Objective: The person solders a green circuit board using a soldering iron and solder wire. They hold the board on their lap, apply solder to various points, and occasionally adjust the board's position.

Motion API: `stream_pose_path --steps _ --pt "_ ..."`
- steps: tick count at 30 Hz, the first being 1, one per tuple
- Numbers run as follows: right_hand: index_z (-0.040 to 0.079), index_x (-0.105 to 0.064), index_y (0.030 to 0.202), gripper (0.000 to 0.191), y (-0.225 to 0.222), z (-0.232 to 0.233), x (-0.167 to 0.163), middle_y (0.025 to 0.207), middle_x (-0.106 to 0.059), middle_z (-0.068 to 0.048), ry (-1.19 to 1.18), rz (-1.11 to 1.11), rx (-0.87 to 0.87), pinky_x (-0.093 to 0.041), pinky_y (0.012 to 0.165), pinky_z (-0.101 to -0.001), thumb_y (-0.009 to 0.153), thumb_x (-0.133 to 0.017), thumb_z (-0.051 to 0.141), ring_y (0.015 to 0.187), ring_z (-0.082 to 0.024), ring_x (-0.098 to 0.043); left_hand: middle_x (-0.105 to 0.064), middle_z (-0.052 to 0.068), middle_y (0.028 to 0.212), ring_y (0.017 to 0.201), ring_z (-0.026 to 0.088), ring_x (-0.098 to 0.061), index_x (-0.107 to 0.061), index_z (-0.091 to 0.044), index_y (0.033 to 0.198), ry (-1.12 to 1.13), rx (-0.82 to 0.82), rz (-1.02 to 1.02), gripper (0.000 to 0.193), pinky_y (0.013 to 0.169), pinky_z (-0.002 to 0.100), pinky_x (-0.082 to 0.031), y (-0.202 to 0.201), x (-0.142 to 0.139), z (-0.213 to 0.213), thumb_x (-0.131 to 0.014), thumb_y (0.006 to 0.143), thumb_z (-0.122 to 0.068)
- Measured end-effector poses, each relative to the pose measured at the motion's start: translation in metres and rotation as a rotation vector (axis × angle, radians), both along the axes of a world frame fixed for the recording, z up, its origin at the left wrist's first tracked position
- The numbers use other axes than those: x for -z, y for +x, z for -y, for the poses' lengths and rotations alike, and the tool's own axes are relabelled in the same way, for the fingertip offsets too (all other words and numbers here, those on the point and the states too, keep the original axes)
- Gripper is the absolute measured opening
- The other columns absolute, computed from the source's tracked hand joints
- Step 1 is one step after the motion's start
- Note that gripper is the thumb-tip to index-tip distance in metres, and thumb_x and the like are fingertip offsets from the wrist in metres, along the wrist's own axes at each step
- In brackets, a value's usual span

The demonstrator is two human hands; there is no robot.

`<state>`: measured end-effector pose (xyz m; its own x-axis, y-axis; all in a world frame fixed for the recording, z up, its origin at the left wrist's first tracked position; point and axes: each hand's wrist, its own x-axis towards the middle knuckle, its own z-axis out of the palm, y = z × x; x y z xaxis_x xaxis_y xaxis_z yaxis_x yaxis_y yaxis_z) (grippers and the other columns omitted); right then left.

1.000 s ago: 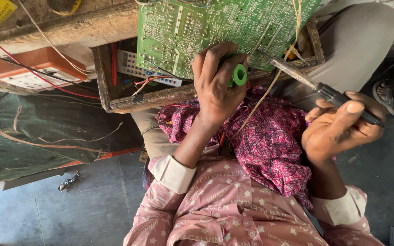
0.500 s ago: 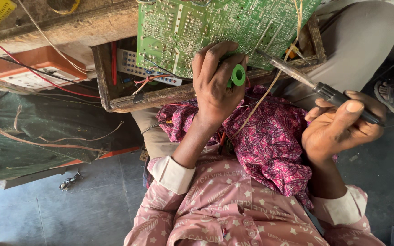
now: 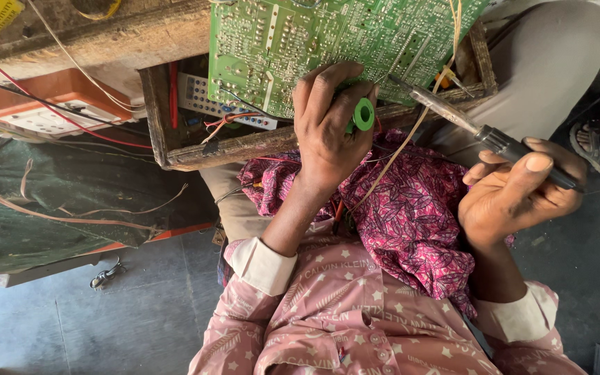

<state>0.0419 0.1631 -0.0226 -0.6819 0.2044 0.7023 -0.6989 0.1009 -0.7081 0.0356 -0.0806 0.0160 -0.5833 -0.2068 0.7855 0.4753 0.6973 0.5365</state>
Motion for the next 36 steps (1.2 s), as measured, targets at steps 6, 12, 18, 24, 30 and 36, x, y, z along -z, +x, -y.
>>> stream_pose_path --steps 6,12,18,24,30,36 --pt "-0.001 -0.039 0.129 0.027 0.0016 0.0002 -0.0006 0.116 -0.059 -0.022 0.059 -0.061 -0.016 -0.053 0.050 -0.0289 0.123 -0.052 0.022 0.074 -0.021 -0.070 -0.061 0.003 0.130 0.119 0.024 -0.058 -0.071 -0.010 0.112 0.004 0.002 0.005 0.024 0.100 0.037 -0.048 -0.0011 0.0022 -0.0029 -0.082 0.090 -0.005" --pt "-0.003 -0.043 0.125 0.025 -0.0003 -0.0001 -0.0052 0.106 -0.061 -0.023 0.043 -0.019 -0.021 -0.055 0.049 -0.0300 0.123 -0.051 0.021 0.073 -0.023 -0.071 -0.060 0.003 0.130 0.118 0.024 -0.057 -0.071 -0.010 0.111 -0.005 -0.005 0.013 0.026 0.099 0.038 -0.047 -0.0014 0.0021 -0.0051 -0.082 0.088 -0.005" --pt "-0.005 -0.042 0.126 0.031 -0.0003 0.0019 -0.0022 0.104 -0.060 -0.023 0.050 -0.046 -0.008 -0.054 0.048 -0.0289 0.124 -0.051 0.024 0.068 -0.023 -0.064 -0.059 0.002 0.132 0.118 0.024 -0.056 -0.072 -0.011 0.112 -0.017 -0.008 0.019 0.026 0.099 0.038 -0.047 -0.0020 0.0032 -0.0042 -0.082 0.088 -0.006" --pt "-0.004 -0.042 0.125 0.029 -0.0056 -0.0006 -0.0020 0.100 -0.063 -0.021 0.078 -0.066 0.013 -0.053 0.045 -0.0266 0.122 -0.050 0.024 0.064 -0.021 -0.064 -0.059 0.002 0.132 0.119 0.024 -0.056 -0.072 -0.012 0.112 -0.018 -0.008 0.015 0.024 0.099 0.037 -0.047 -0.0022 0.0045 -0.0035 -0.082 0.091 -0.006" --pt "-0.004 -0.042 0.126 0.029 -0.0032 -0.0001 -0.0043 0.100 -0.062 -0.023 0.084 -0.073 -0.002 -0.052 0.047 -0.0271 0.122 -0.049 0.023 0.067 -0.021 -0.064 -0.059 0.002 0.131 0.117 0.024 -0.057 -0.071 -0.012 0.111 -0.008 -0.005 0.014 0.025 0.099 0.037 -0.047 -0.0025 0.0038 -0.0056 -0.081 0.090 -0.006" --pt "-0.003 -0.043 0.129 0.027 -0.0037 0.0000 -0.0023 0.103 -0.060 -0.025 0.083 -0.081 0.012 -0.055 0.048 -0.0284 0.124 -0.049 0.023 0.070 -0.023 -0.066 -0.059 0.002 0.131 0.121 0.025 -0.056 -0.071 -0.012 0.111 -0.011 -0.001 0.015 0.026 0.098 0.038 -0.047 -0.0014 0.0025 -0.0054 -0.082 0.089 -0.006"
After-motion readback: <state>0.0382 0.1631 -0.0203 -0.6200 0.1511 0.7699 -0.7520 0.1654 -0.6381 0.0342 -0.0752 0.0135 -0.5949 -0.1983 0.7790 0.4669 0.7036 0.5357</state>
